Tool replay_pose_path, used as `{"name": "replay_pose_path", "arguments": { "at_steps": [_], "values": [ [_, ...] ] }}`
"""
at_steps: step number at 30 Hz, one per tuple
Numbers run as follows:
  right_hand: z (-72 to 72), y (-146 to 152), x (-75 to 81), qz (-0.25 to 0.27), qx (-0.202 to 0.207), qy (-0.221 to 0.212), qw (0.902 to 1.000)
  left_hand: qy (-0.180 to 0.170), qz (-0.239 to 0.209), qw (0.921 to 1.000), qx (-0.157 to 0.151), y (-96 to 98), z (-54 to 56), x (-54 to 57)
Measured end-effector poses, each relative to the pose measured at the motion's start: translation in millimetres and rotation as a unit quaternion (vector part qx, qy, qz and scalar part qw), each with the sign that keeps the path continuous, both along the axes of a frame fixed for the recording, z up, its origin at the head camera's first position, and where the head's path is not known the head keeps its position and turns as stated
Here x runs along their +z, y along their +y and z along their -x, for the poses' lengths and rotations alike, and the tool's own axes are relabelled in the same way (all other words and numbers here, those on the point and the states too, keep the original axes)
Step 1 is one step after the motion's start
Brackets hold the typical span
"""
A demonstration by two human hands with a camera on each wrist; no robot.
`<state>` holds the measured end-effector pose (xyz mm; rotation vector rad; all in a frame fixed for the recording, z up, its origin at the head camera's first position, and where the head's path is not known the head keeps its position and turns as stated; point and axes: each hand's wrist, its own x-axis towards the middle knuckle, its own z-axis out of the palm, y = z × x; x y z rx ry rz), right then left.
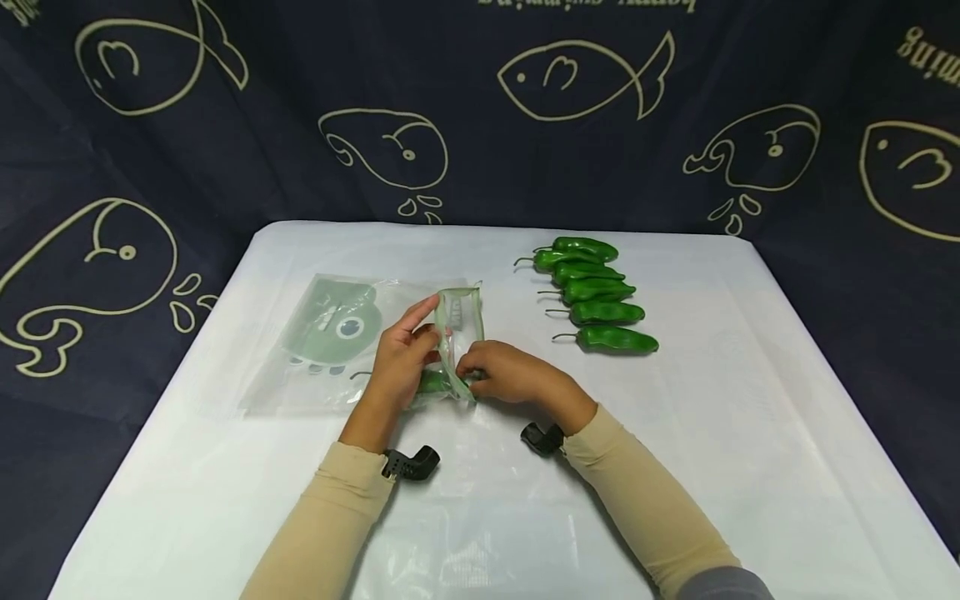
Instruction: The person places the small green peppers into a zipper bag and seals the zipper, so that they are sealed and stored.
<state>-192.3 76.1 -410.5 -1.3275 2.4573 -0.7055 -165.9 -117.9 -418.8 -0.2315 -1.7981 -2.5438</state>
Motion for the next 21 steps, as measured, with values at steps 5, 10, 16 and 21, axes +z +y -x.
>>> {"name": "replay_pose_path", "arguments": {
  "at_steps": [5, 10, 16, 21],
  "values": [
    [1.9, 2, 0.8, -0.009, 0.004, 0.012, 0.9999, -0.006, -0.004, 1.0000, 0.005, 2.3, 3.7, -3.9],
    [1.1, 2, 2.5, -0.016, 0.001, 0.007, 0.9998, -0.006, 0.013, 0.9998, 0.014, 3.4, 1.7, -9.3],
    [0.1, 10, 5.6, 0.009, -0.005, -0.021, 0.9997, -0.010, 0.001, 0.9999, 0.009, 2.7, 0.5, -9.6],
    [-1.0, 29, 11.9, 0.070, -0.030, -0.025, 0.9968, -0.042, -0.013, 0.9990, 0.009, 1.5, 2.1, -8.9]
  ]
}}
